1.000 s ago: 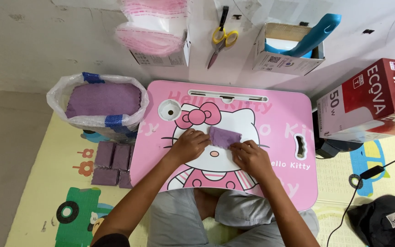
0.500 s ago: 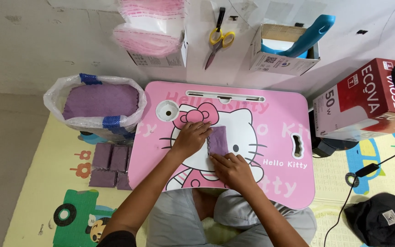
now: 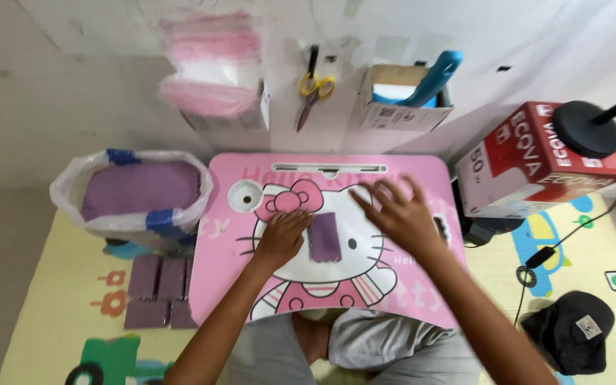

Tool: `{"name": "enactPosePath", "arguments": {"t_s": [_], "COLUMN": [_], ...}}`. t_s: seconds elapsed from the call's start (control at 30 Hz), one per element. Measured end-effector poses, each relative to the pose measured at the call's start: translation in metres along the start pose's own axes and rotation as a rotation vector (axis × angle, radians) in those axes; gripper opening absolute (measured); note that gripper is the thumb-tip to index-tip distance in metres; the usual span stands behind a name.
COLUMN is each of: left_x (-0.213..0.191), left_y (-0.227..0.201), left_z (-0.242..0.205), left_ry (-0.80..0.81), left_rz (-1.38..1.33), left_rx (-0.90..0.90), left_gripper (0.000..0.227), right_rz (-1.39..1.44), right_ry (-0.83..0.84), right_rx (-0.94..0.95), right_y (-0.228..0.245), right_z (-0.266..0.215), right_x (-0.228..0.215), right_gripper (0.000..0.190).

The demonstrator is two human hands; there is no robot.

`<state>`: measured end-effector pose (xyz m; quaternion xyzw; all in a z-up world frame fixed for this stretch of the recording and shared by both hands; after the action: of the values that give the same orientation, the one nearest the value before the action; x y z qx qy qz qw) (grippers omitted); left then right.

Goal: The person cleans fabric samples by running a lint roller over a grey cloth and a purple cloth, then places the purple cloth into a plastic bag.

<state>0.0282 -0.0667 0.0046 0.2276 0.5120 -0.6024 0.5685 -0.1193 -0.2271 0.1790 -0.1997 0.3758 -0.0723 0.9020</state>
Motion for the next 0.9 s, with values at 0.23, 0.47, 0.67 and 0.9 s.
{"name": "enactPosePath", "arguments": {"t_s": [0.23, 0.47, 0.67, 0.9], "left_x": [0.003, -0.015, -0.013, -0.024], "left_y": [0.0, -0.013, -0.012, -0.022], "left_z": [0.0, 0.0, 0.0, -0.004], "left_ry": [-0.004, 0.009, 0.066, -0.148], "left_rz": [0.057, 0.043, 0.044, 0.085], "left_rx": [0.057, 0.002, -0.031, 0.046], "left_gripper": [0.05, 0.047, 0.047, 0.051], "right_rz": [-0.5, -0.666, -0.671, -1.003], "right_ry": [-0.029, 0.292, 0.39, 0.448], "right_rx": [-0.099, -0.186, -0.132, -0.132], "right_y": [-0.085, -0.112, -0.123, -0.156], "right_z": [0.1, 0.135, 0.142, 0.159], "right_x": [-0.057, -0.04, -0.029, -0.06], "right_gripper": [0.025, 0.024, 0.02, 0.009]}}
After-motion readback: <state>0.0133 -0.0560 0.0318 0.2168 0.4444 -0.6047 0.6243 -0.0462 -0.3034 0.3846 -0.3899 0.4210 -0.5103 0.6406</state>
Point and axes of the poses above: each hand's wrist, its own z-axis towards the middle knuckle, its own x-axis out of the palm, y = z × x, the point moved 6 cm from there along z, towards the middle knuckle
